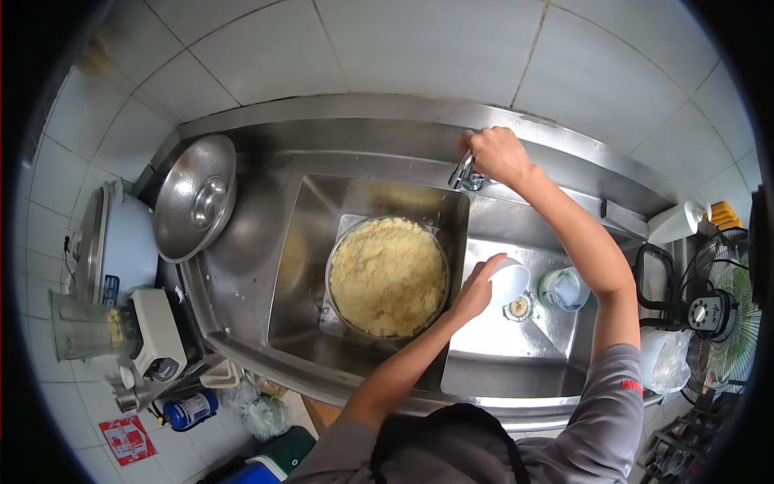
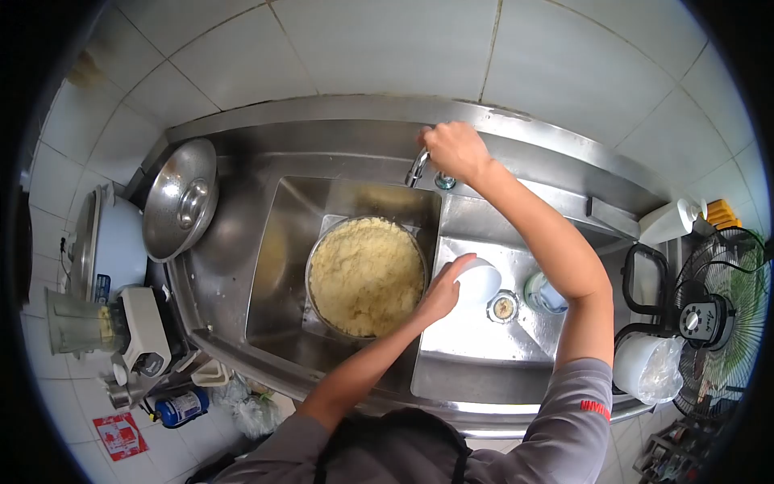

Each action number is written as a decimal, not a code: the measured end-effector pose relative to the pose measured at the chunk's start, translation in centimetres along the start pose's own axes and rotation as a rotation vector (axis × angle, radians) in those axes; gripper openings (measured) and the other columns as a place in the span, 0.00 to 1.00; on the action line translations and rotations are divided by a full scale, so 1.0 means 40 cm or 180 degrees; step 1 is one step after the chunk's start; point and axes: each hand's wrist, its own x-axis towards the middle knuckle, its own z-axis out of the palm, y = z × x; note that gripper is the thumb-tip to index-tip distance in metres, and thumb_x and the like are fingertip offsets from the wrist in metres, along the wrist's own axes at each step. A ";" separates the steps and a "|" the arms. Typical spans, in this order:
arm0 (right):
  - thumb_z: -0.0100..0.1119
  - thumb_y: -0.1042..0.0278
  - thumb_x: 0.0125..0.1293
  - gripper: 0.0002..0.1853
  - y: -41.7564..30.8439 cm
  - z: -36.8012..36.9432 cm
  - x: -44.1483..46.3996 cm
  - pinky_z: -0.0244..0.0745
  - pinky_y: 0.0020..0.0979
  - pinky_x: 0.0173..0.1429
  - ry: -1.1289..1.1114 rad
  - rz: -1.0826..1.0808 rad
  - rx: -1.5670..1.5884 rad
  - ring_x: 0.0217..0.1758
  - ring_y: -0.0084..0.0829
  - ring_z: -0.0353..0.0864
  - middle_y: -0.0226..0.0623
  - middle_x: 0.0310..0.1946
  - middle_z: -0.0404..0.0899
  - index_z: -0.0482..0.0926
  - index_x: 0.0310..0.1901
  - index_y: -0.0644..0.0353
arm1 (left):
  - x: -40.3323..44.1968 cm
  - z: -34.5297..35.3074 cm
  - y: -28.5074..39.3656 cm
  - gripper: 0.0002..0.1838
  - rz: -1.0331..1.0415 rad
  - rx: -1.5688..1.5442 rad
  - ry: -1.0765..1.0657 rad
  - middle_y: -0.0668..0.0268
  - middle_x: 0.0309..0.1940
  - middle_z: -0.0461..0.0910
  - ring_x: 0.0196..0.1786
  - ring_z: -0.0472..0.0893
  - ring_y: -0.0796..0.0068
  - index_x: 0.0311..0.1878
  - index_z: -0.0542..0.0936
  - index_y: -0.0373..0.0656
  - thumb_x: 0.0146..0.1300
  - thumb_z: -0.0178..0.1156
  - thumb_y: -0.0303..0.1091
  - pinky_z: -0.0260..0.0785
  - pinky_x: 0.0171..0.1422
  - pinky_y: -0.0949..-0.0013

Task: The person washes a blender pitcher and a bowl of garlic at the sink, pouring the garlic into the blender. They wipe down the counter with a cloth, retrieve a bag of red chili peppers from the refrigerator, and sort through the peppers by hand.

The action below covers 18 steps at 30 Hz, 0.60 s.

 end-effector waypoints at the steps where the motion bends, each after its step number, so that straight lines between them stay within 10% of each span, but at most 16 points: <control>1: 0.54 0.69 0.50 0.09 0.009 -0.002 -0.005 0.73 0.38 0.34 -0.0132 0.0062 0.0139 0.29 0.43 0.78 0.46 0.23 0.77 0.76 0.34 0.60 | 0.000 -0.009 -0.001 0.32 -0.0040 -0.0012 0.0060 0.48 0.51 0.65 0.57 0.65 0.52 0.60 0.60 0.50 0.51 0.36 0.11 0.57 0.60 0.60; 5: 0.54 0.74 0.51 0.22 0.044 -0.043 -0.076 0.73 0.36 0.42 -0.0126 0.0245 0.1803 0.42 0.44 0.76 0.47 0.41 0.76 0.71 0.51 0.56 | 0.018 -0.025 -0.038 0.32 0.0046 -0.0044 0.0332 0.50 0.53 0.65 0.58 0.64 0.53 0.60 0.61 0.48 0.50 0.38 0.11 0.55 0.62 0.62; 6: 0.53 0.78 0.49 0.31 0.038 -0.078 -0.090 0.71 0.36 0.50 -0.0297 0.0104 0.1972 0.53 0.43 0.70 0.44 0.58 0.63 0.64 0.58 0.54 | 0.032 -0.035 -0.043 0.32 0.0200 -0.0111 0.0380 0.50 0.54 0.65 0.58 0.64 0.53 0.60 0.61 0.45 0.49 0.38 0.11 0.54 0.64 0.63; 9: 0.54 0.71 0.50 0.31 0.032 -0.107 -0.111 0.69 0.37 0.53 -0.0260 -0.0538 0.1629 0.57 0.44 0.66 0.42 0.64 0.54 0.62 0.59 0.55 | 0.104 -0.079 -0.010 0.31 0.0146 0.0252 0.0260 0.47 0.57 0.61 0.62 0.59 0.52 0.61 0.57 0.38 0.50 0.38 0.13 0.51 0.66 0.63; 16: 0.52 0.38 0.54 0.45 0.016 -0.053 -0.102 0.68 0.36 0.51 -0.0535 0.0841 0.2248 0.43 0.52 0.76 0.60 0.34 0.76 0.61 0.53 0.82 | 0.322 -0.085 -0.043 0.31 -0.0193 0.0837 0.0720 0.44 0.62 0.50 0.62 0.59 0.50 0.63 0.49 0.32 0.51 0.36 0.16 0.51 0.65 0.61; 18: 0.56 0.58 0.58 0.33 -0.026 -0.085 -0.093 0.75 0.27 0.32 -0.0579 0.1457 0.3240 0.28 0.28 0.80 0.48 0.28 0.78 0.56 0.57 0.72 | 0.354 -0.093 -0.052 0.32 -0.0268 0.0958 0.0341 0.43 0.60 0.55 0.61 0.61 0.52 0.64 0.46 0.31 0.52 0.36 0.17 0.53 0.63 0.58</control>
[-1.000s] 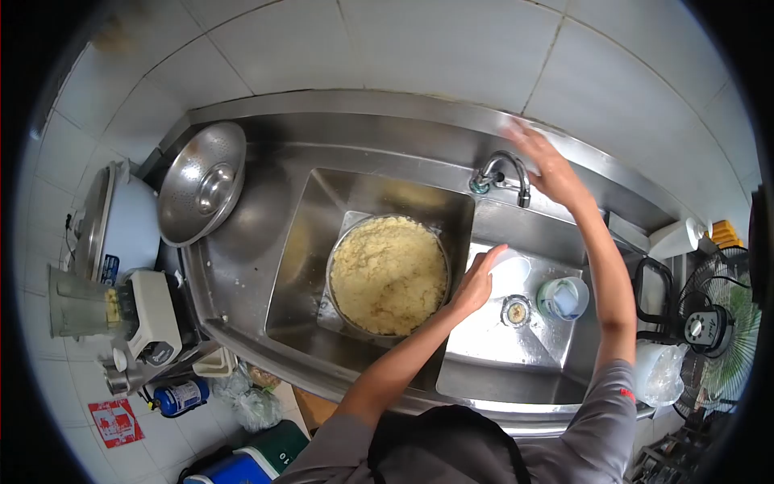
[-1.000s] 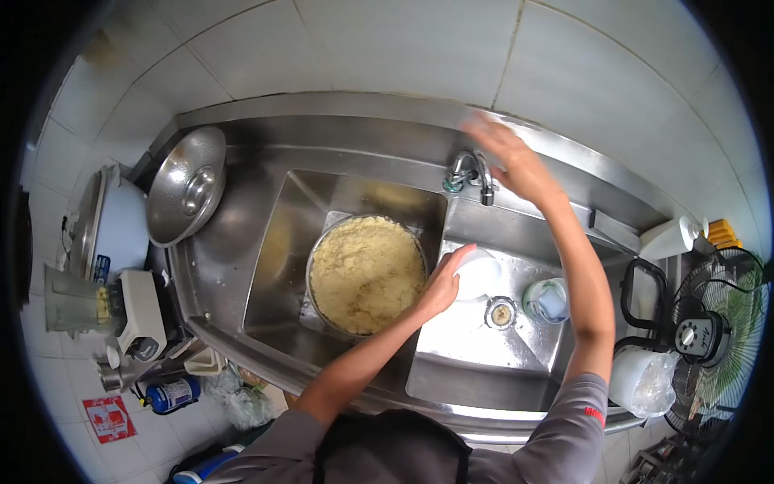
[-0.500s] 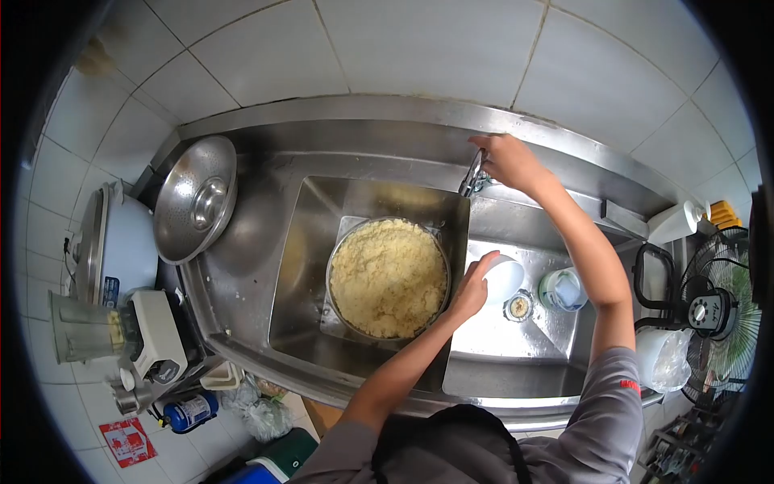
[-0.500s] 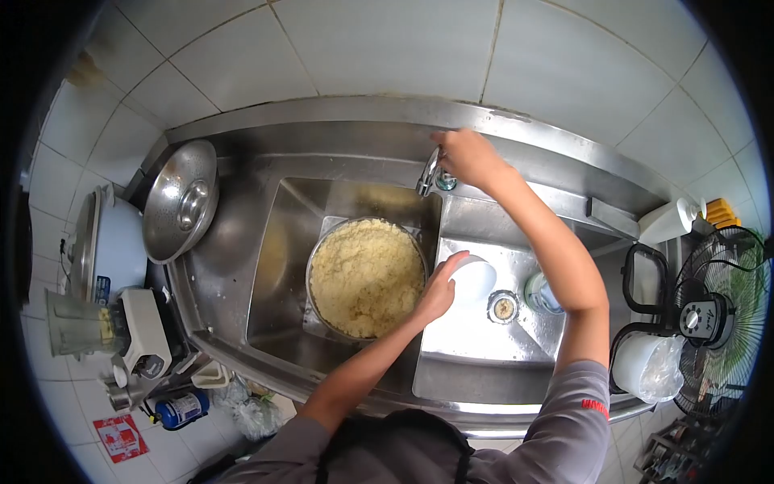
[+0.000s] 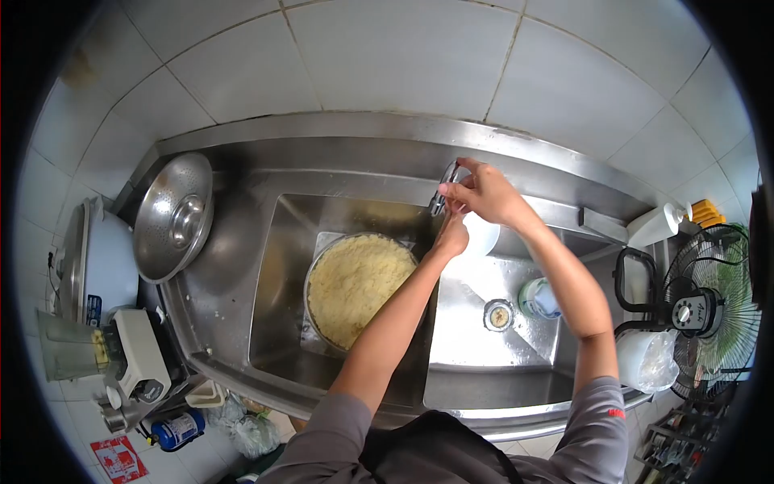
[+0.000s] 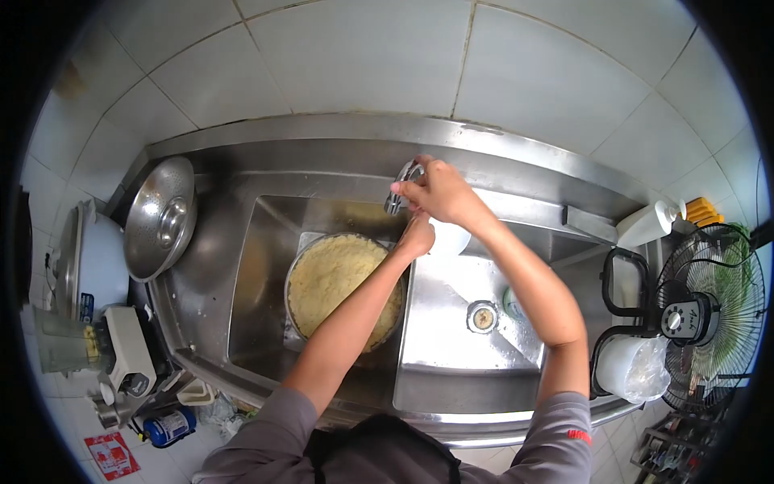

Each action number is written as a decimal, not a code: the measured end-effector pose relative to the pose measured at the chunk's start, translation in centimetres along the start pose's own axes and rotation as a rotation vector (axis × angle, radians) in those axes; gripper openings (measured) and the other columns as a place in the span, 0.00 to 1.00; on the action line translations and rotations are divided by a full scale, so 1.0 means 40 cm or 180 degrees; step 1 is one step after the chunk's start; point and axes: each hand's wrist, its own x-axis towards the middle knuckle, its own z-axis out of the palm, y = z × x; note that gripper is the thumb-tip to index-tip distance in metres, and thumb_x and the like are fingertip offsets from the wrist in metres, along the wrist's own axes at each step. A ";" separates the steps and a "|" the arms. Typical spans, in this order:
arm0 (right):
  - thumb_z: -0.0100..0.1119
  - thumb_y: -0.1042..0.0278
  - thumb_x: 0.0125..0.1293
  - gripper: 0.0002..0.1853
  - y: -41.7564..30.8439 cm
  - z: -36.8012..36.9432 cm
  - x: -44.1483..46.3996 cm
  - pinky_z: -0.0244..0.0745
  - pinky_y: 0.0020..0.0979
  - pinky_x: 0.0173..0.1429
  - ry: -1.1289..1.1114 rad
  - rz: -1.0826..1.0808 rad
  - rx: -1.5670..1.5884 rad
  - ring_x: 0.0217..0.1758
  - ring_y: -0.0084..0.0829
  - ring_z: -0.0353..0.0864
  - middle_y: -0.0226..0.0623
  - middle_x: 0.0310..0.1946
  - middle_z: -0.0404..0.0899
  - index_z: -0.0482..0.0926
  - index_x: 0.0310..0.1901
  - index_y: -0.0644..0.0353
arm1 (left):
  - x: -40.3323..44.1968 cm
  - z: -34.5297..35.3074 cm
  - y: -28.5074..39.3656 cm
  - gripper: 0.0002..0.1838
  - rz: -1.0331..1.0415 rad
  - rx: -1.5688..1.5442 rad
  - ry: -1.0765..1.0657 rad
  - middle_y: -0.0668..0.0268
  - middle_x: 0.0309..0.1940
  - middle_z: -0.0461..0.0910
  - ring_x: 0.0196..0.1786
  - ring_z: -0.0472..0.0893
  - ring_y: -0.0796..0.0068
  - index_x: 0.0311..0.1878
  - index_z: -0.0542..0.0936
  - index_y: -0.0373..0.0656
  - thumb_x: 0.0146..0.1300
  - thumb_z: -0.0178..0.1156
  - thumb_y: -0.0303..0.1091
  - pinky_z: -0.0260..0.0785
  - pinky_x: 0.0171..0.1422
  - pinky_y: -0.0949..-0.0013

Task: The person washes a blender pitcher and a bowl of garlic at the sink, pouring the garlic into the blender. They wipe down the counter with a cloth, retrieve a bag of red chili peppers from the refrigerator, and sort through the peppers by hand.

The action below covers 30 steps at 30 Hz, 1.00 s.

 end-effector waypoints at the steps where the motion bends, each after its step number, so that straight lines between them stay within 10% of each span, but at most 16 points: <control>1: 0.58 0.64 0.58 0.30 -0.015 0.011 -0.009 0.75 0.24 0.28 0.0038 0.0132 0.0767 0.25 0.25 0.79 0.45 0.24 0.77 0.56 0.56 0.71 | 0.007 0.013 -0.005 0.32 0.0128 0.0229 -0.0109 0.46 0.60 0.56 0.63 0.57 0.53 0.64 0.47 0.34 0.51 0.35 0.16 0.49 0.65 0.61; 7: 0.59 0.67 0.57 0.29 -0.033 0.118 -0.003 0.74 0.26 0.26 0.0893 0.0008 0.1216 0.19 0.27 0.77 0.42 0.20 0.74 0.55 0.56 0.64 | 0.044 0.047 -0.001 0.34 0.0135 0.0487 -0.0176 0.39 0.61 0.46 0.65 0.49 0.46 0.66 0.45 0.37 0.52 0.38 0.19 0.44 0.68 0.61; 10: 0.55 0.74 0.53 0.28 -0.030 0.199 0.004 0.67 0.43 0.28 0.1924 -0.0780 -0.0458 0.20 0.51 0.75 0.51 0.16 0.73 0.55 0.54 0.66 | 0.032 0.026 0.039 0.36 -0.0302 0.0371 0.0061 0.33 0.62 0.40 0.66 0.46 0.41 0.66 0.43 0.39 0.52 0.40 0.21 0.43 0.67 0.59; 14: 0.50 0.73 0.53 0.34 -0.012 0.202 0.007 0.70 0.42 0.33 0.1398 -0.0476 -0.0982 0.24 0.51 0.76 0.52 0.18 0.74 0.46 0.60 0.67 | 0.062 0.061 -0.044 0.32 -0.0104 0.0459 0.0322 0.40 0.61 0.50 0.65 0.52 0.47 0.65 0.49 0.39 0.56 0.45 0.28 0.43 0.67 0.62; 18: 0.48 0.75 0.53 0.40 -0.007 0.082 -0.045 0.70 0.40 0.46 0.0479 -0.0071 -0.1453 0.33 0.52 0.76 0.54 0.28 0.75 0.35 0.63 0.67 | 0.104 0.110 -0.147 0.31 0.0846 -0.1604 0.0186 0.49 0.57 0.61 0.61 0.59 0.52 0.65 0.48 0.39 0.60 0.44 0.33 0.47 0.65 0.63; 22: 0.46 0.79 0.52 0.44 0.097 -0.001 -0.055 0.67 0.42 0.48 0.0435 -0.0995 -0.1310 0.43 0.50 0.74 0.57 0.41 0.71 0.30 0.65 0.57 | 0.097 0.067 -0.081 0.38 0.0153 0.0278 -0.0038 0.39 0.64 0.32 0.67 0.44 0.43 0.68 0.39 0.48 0.55 0.42 0.22 0.50 0.65 0.63; 30: 0.50 0.72 0.59 0.40 0.080 -0.100 -0.062 0.67 0.40 0.47 -0.0602 -0.0629 -0.0895 0.41 0.50 0.75 0.53 0.40 0.73 0.34 0.66 0.54 | 0.035 -0.011 0.027 0.40 -0.0216 -0.0071 -0.0133 0.40 0.65 0.30 0.68 0.39 0.47 0.68 0.39 0.53 0.51 0.36 0.15 0.46 0.67 0.64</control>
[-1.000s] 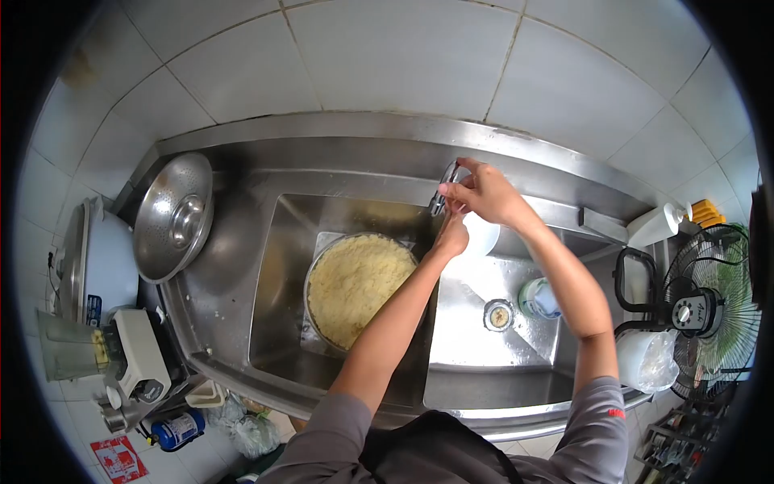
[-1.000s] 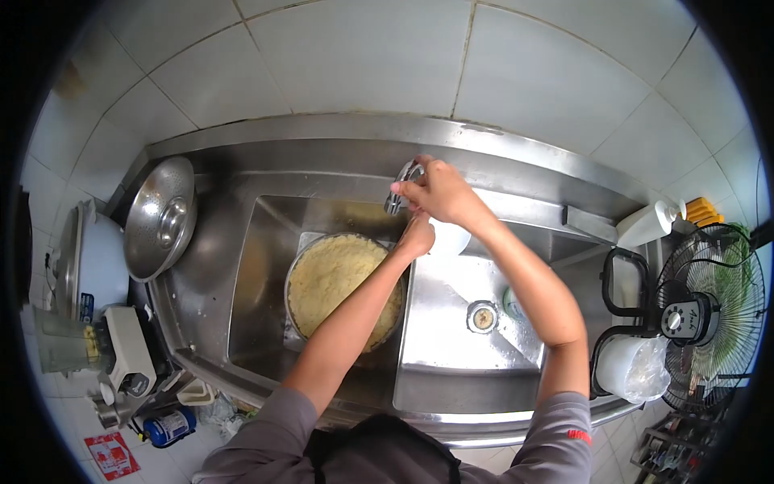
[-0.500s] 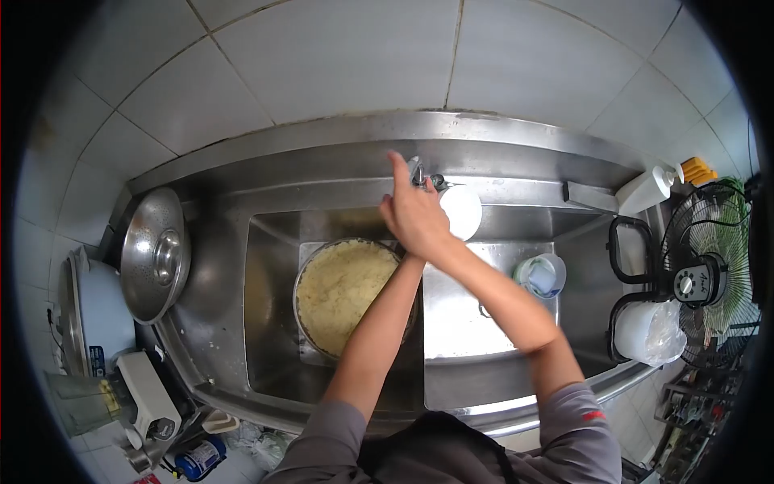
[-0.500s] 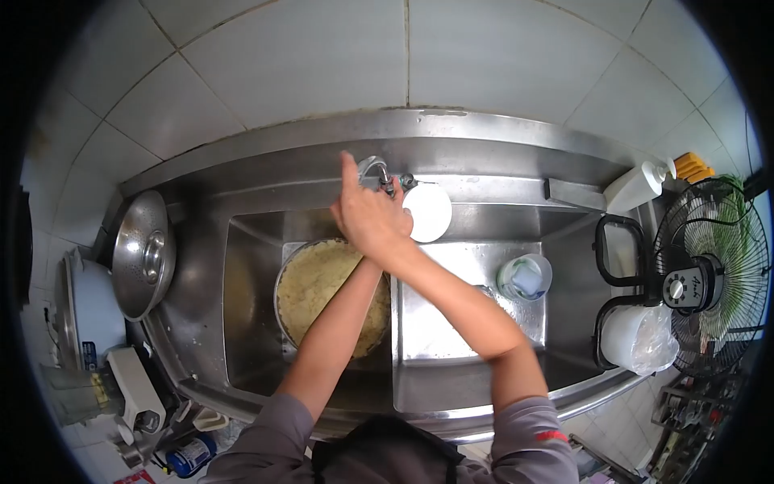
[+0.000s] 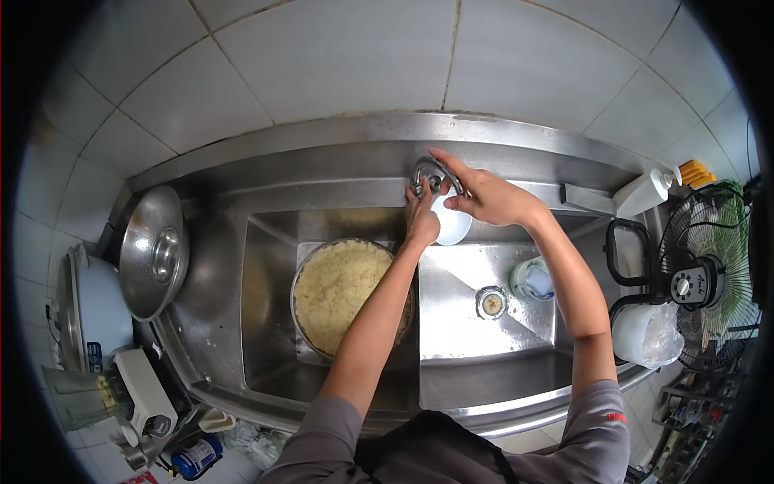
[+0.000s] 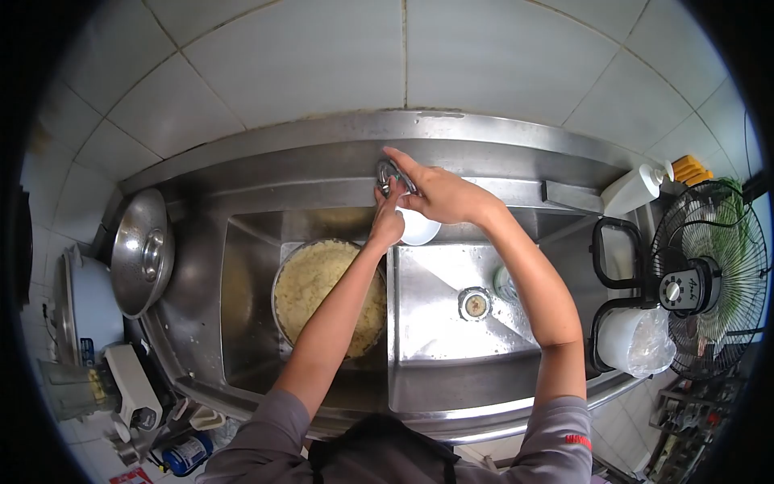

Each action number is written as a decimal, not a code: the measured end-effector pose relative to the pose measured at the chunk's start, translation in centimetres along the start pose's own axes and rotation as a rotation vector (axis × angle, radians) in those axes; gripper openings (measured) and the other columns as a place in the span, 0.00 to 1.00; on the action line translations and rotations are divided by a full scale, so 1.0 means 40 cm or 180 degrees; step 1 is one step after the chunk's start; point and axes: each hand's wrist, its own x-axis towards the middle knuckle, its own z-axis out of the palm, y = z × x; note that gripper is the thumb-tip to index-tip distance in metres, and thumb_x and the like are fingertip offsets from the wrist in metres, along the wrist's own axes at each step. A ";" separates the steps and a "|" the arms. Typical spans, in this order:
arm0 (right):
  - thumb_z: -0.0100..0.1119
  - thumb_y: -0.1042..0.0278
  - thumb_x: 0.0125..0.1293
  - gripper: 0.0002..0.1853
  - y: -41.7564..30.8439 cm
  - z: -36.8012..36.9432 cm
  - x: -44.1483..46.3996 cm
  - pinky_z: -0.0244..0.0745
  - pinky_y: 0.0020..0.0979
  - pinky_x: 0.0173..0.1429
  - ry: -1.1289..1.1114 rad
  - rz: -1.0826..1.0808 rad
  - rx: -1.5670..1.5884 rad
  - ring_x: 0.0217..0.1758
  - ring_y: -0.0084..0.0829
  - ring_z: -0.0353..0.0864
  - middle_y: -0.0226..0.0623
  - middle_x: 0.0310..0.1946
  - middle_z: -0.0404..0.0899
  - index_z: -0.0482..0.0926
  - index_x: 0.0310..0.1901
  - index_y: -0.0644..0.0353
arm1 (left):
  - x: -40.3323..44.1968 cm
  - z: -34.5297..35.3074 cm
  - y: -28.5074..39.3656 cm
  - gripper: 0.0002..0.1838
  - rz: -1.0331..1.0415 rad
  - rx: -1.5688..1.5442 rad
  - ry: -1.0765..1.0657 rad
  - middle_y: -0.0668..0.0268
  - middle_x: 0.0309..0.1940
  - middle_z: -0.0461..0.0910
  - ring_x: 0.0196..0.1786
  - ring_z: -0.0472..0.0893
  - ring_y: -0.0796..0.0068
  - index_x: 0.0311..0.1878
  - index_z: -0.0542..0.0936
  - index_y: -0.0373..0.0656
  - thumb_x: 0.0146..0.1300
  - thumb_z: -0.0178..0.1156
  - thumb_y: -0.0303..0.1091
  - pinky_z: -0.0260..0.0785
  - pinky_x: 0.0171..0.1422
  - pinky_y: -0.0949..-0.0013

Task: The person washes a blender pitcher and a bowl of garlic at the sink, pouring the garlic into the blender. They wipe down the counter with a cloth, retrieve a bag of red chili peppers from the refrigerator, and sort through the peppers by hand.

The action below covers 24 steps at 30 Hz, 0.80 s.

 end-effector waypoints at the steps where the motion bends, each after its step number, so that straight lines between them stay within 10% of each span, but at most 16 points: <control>1: 0.50 0.69 0.60 0.39 0.006 0.017 0.004 0.66 0.40 0.46 0.0106 -0.0121 0.0037 0.40 0.51 0.75 0.54 0.40 0.74 0.34 0.66 0.55 | 0.003 0.007 -0.018 0.39 0.0207 0.0127 0.0059 0.41 0.65 0.31 0.68 0.38 0.47 0.68 0.39 0.53 0.52 0.36 0.16 0.45 0.68 0.64; 16: 0.42 0.53 0.64 0.39 -0.211 0.225 0.182 0.68 0.42 0.48 0.1415 0.0854 0.0511 0.43 0.54 0.74 0.61 0.50 0.64 0.27 0.65 0.52 | 0.002 0.006 -0.092 0.35 0.0689 0.0791 0.0171 0.43 0.66 0.38 0.68 0.41 0.48 0.68 0.45 0.46 0.55 0.41 0.24 0.35 0.69 0.61; 20: 0.42 0.49 0.64 0.34 -0.100 0.221 0.165 0.73 0.39 0.36 0.1737 0.0014 0.0708 0.38 0.49 0.77 0.58 0.46 0.68 0.42 0.66 0.50 | -0.033 -0.042 -0.065 0.31 0.0888 0.0553 -0.0039 0.49 0.67 0.38 0.68 0.45 0.53 0.67 0.45 0.46 0.60 0.40 0.25 0.36 0.69 0.62; 22: 0.43 0.52 0.65 0.26 -0.009 0.128 0.091 0.72 0.38 0.39 0.1632 0.0211 0.2088 0.41 0.41 0.78 0.48 0.49 0.71 0.58 0.61 0.54 | -0.083 -0.089 -0.020 0.26 0.0673 -0.0008 -0.0117 0.51 0.62 0.52 0.65 0.55 0.57 0.64 0.53 0.44 0.62 0.41 0.26 0.45 0.67 0.64; 24: 0.49 0.61 0.62 0.16 0.150 0.105 0.075 0.71 0.39 0.39 0.2149 0.0799 0.0942 0.35 0.41 0.77 0.42 0.42 0.74 0.70 0.50 0.58 | -0.146 -0.100 -0.012 0.19 0.0609 -0.0436 0.0195 0.53 0.56 0.65 0.60 0.65 0.60 0.58 0.62 0.41 0.63 0.41 0.28 0.54 0.63 0.67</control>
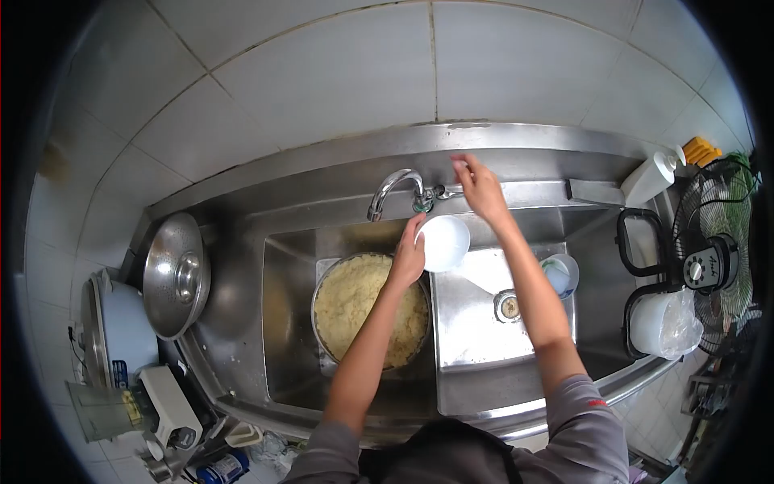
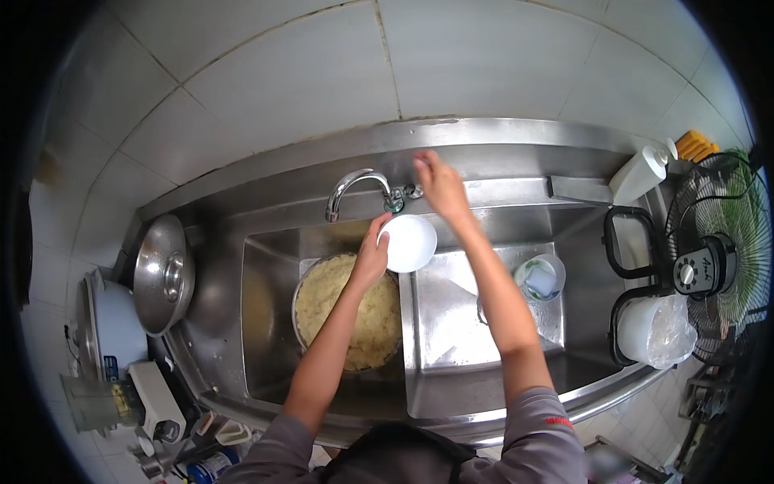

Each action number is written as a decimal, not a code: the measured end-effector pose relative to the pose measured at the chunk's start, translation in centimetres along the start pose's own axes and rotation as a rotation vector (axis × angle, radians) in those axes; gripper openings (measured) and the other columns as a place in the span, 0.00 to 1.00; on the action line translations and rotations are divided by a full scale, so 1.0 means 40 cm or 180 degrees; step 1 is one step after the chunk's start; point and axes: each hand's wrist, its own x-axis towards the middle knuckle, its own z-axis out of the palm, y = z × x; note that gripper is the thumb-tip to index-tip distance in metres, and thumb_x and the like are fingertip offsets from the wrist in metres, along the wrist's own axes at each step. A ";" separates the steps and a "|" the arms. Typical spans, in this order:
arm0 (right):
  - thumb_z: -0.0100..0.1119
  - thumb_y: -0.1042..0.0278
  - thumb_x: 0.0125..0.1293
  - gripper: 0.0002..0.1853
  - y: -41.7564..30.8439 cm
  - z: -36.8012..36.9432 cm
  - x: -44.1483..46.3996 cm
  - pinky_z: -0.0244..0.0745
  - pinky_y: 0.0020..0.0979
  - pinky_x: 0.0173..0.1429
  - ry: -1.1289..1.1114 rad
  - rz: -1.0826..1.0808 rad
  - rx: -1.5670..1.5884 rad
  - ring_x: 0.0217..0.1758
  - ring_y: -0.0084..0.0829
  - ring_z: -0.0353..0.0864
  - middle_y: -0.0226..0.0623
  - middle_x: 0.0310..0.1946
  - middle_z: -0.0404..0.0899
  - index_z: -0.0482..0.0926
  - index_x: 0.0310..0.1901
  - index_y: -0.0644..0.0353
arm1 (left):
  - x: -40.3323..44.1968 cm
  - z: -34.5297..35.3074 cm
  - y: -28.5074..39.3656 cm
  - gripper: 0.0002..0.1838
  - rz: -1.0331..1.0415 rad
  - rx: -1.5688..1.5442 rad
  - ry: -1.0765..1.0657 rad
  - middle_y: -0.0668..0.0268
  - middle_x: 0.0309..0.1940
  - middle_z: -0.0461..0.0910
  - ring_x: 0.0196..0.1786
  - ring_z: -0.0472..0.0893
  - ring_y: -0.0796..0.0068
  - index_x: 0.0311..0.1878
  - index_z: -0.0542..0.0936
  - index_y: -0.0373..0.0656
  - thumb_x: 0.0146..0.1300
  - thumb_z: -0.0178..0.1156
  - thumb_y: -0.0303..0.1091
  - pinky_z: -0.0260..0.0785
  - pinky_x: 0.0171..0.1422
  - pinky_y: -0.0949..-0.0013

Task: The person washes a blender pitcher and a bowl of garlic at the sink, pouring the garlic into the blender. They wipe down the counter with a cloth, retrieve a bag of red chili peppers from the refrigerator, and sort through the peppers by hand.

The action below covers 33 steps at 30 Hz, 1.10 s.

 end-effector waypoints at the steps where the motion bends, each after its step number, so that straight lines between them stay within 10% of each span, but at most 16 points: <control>1: 0.52 0.63 0.59 0.14 0.108 0.019 0.027 0.71 0.38 0.39 0.0170 -0.0200 -0.0792 0.35 0.40 0.76 0.40 0.41 0.74 0.73 0.46 0.59 | -0.032 -0.009 0.010 0.18 -0.0065 -0.0117 -0.0021 0.53 0.55 0.66 0.60 0.65 0.61 0.58 0.63 0.41 0.63 0.41 0.28 0.54 0.63 0.67; 4: 0.56 0.65 0.54 0.14 0.295 0.094 0.032 0.70 0.38 0.41 0.0246 -0.1378 -0.1938 0.40 0.41 0.72 0.39 0.38 0.72 0.75 0.43 0.57 | -0.120 -0.080 0.095 0.17 -0.0173 -0.0471 -0.0090 0.56 0.54 0.67 0.58 0.66 0.64 0.56 0.65 0.40 0.64 0.41 0.31 0.54 0.62 0.68; 20: 0.49 0.71 0.59 0.14 0.276 0.165 0.018 0.69 0.40 0.43 0.0029 -0.0406 -0.0343 0.39 0.45 0.73 0.46 0.32 0.75 0.68 0.48 0.57 | -0.088 -0.305 0.201 0.24 -0.0522 -0.1473 -0.0246 0.64 0.56 0.67 0.56 0.66 0.74 0.61 0.62 0.41 0.64 0.47 0.39 0.54 0.62 0.72; 33: 0.47 0.67 0.64 0.16 0.291 0.189 0.017 0.66 0.20 0.32 -0.0143 0.0339 0.1292 0.24 0.17 0.67 0.29 0.20 0.73 0.72 0.53 0.57 | -0.060 -0.298 0.209 0.22 -0.0617 -0.1275 -0.0404 0.65 0.59 0.65 0.58 0.64 0.75 0.59 0.63 0.38 0.64 0.46 0.37 0.52 0.63 0.74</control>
